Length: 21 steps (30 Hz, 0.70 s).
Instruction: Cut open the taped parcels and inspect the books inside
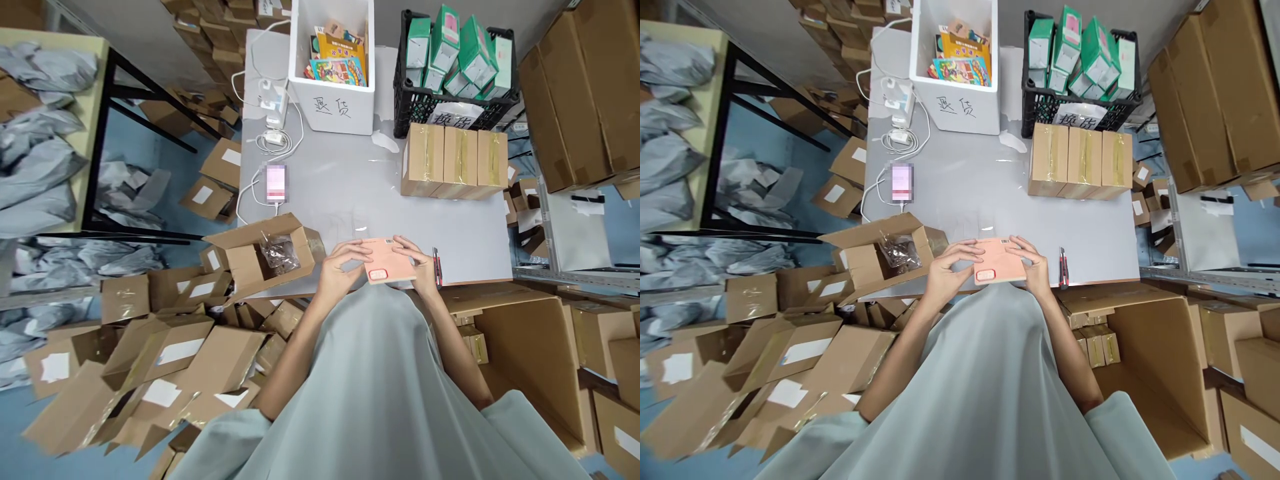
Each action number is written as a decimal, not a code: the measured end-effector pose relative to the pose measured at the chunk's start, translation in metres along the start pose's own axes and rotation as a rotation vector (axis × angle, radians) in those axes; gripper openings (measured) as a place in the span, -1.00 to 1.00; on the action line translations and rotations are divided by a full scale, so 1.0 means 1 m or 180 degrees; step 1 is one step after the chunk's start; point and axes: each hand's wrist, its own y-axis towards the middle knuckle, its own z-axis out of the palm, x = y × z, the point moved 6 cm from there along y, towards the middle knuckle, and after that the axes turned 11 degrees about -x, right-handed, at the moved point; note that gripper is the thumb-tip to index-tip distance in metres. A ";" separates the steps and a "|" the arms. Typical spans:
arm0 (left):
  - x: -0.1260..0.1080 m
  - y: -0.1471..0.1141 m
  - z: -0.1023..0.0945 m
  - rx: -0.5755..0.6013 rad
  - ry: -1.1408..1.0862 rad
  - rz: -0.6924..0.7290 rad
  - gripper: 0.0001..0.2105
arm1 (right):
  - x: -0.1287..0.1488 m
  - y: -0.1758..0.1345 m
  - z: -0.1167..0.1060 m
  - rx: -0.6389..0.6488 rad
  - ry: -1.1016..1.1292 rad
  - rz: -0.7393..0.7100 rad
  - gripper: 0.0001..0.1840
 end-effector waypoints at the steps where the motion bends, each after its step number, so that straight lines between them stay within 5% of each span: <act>1: 0.003 0.000 -0.002 -0.0112 -0.0005 -0.0139 -0.82 | -0.001 0.000 0.000 -0.0033 -0.0037 0.0035 -0.68; 5: 0.020 0.002 -0.008 -0.0546 -0.0156 -0.0761 -0.58 | -0.006 -0.001 0.004 -0.0051 -0.0096 0.0381 -0.49; 8: 0.024 0.006 -0.009 -0.0528 -0.0401 -0.0850 -0.44 | 0.000 -0.002 0.010 0.0111 -0.0028 0.0395 -0.32; 13: 0.023 0.007 -0.014 -0.0380 -0.0175 -0.0635 -0.58 | 0.010 -0.001 0.011 0.0170 -0.0070 0.0438 -0.51; 21: 0.037 0.007 -0.011 0.0063 -0.0337 -0.1071 -0.49 | 0.005 0.005 0.012 0.0266 0.0103 0.0855 -0.49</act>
